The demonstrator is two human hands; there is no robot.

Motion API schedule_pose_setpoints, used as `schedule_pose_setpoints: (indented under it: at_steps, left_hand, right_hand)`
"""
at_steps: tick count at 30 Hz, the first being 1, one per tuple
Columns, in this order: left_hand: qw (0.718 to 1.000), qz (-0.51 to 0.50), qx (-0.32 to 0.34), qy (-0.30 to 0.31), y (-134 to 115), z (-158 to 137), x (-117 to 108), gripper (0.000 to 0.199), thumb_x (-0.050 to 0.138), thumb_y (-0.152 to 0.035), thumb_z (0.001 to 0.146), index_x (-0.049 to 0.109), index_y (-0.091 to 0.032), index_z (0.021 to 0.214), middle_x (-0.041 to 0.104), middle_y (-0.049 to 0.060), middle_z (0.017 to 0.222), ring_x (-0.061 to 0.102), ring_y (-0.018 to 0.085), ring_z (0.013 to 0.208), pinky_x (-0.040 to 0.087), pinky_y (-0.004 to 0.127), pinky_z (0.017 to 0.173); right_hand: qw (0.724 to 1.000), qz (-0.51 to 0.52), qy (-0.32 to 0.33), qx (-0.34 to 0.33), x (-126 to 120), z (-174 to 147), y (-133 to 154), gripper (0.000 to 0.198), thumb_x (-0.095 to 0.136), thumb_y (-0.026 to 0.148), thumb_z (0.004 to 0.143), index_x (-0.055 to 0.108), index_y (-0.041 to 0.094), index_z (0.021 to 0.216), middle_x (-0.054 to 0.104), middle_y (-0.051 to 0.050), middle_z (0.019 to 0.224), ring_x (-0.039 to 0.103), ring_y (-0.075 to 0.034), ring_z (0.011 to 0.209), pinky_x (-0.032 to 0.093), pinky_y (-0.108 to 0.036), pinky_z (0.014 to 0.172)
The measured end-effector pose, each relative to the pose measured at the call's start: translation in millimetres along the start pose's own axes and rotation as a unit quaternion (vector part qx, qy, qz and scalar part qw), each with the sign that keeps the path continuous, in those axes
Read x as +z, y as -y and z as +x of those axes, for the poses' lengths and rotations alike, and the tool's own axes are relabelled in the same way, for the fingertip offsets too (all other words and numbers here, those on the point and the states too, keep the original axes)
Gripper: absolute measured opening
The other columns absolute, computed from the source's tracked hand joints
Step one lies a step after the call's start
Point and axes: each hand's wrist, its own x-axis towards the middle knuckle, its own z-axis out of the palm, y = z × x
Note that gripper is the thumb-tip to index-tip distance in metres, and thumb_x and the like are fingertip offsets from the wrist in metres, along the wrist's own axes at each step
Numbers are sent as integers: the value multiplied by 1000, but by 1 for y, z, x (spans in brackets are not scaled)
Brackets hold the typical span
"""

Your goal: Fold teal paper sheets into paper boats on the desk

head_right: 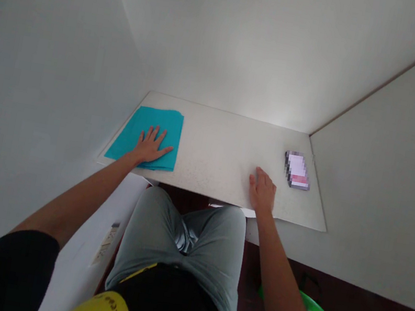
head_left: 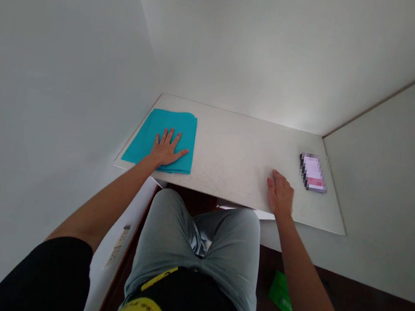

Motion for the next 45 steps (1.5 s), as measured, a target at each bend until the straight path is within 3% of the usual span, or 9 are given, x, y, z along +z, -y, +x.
schedule_pose_setpoints:
  at_steps: [4, 9, 16, 20, 23, 31, 35, 40, 45]
  left_hand:
    - [996, 3, 70, -52, 9, -21, -8, 101, 42, -78, 101, 27, -10, 174, 13, 20, 183, 8, 40, 170, 8, 62, 136]
    - [985, -6, 163, -52, 35, -68, -7, 100, 56, -79, 95, 40, -14, 169, 26, 18, 180, 22, 39, 168, 25, 57, 134]
    - [989, -27, 142, -15, 51, -79, -15, 59, 45, -41, 102, 63, -20, 154, 63, 10, 158, 57, 32, 149, 46, 51, 124]
    - [994, -47, 88, -44, 28, -81, -37, 48, 43, -36, 103, 77, -28, 137, 72, 6, 147, 66, 32, 138, 51, 52, 119]
    - [983, -116, 123, -74, -1, -87, -63, 44, 45, -41, 104, 79, -30, 131, 75, 4, 142, 68, 31, 134, 52, 48, 117]
    - [892, -416, 148, -97, -62, -92, -128, 61, 55, -76, 99, 76, -22, 118, 78, 4, 96, 74, 25, 88, 63, 34, 76]
    - [863, -479, 78, -137, -57, -63, -108, 66, 57, -76, 98, 71, -20, 129, 80, 6, 104, 75, 26, 95, 64, 38, 83]
    - [938, -325, -65, -103, -46, -35, -44, 61, 55, -63, 101, 71, -16, 136, 77, 15, 133, 71, 34, 127, 55, 48, 111]
    - [966, -253, -60, -7, -53, -32, -10, 54, 52, -55, 102, 76, -17, 131, 78, 16, 133, 72, 36, 127, 55, 48, 111]
  right_hand:
    - [1000, 3, 4, 5, 0, 0, 1, 57, 28, 51, 113, 57, 21, 152, 67, -17, 149, 61, -32, 137, 48, -52, 112]
    - [1000, 20, 9, 16, -2, 1, 2, 57, 29, 51, 113, 58, 20, 151, 67, -17, 149, 60, -33, 137, 46, -52, 114]
    - [1000, 20, 8, 19, 0, 3, 2, 57, 28, 52, 113, 59, 20, 150, 66, -17, 151, 59, -32, 138, 46, -52, 114]
    - [999, 36, -4, 13, 1, 4, 1, 57, 29, 52, 112, 61, 21, 147, 67, -17, 149, 60, -33, 137, 46, -53, 114]
    - [999, 48, -8, 12, 2, 5, 1, 56, 31, 51, 112, 62, 20, 147, 68, -18, 147, 61, -33, 135, 47, -54, 113]
    - [997, 79, -10, 12, 0, 4, 2, 63, 29, 58, 111, 62, 17, 145, 67, -19, 146, 62, -34, 134, 46, -54, 113]
    - [987, 150, -48, 10, -1, 3, -6, 70, 26, 66, 110, 64, 17, 140, 70, -21, 142, 64, -33, 132, 48, -53, 113]
    - [966, 237, -103, 18, -15, -1, 9, 66, 29, 65, 111, 63, 18, 142, 70, -20, 141, 64, -32, 134, 48, -52, 116]
    - [966, 229, -81, -95, -34, -7, 58, 57, 27, 52, 115, 57, 23, 154, 64, -15, 153, 58, -29, 144, 44, -51, 122]
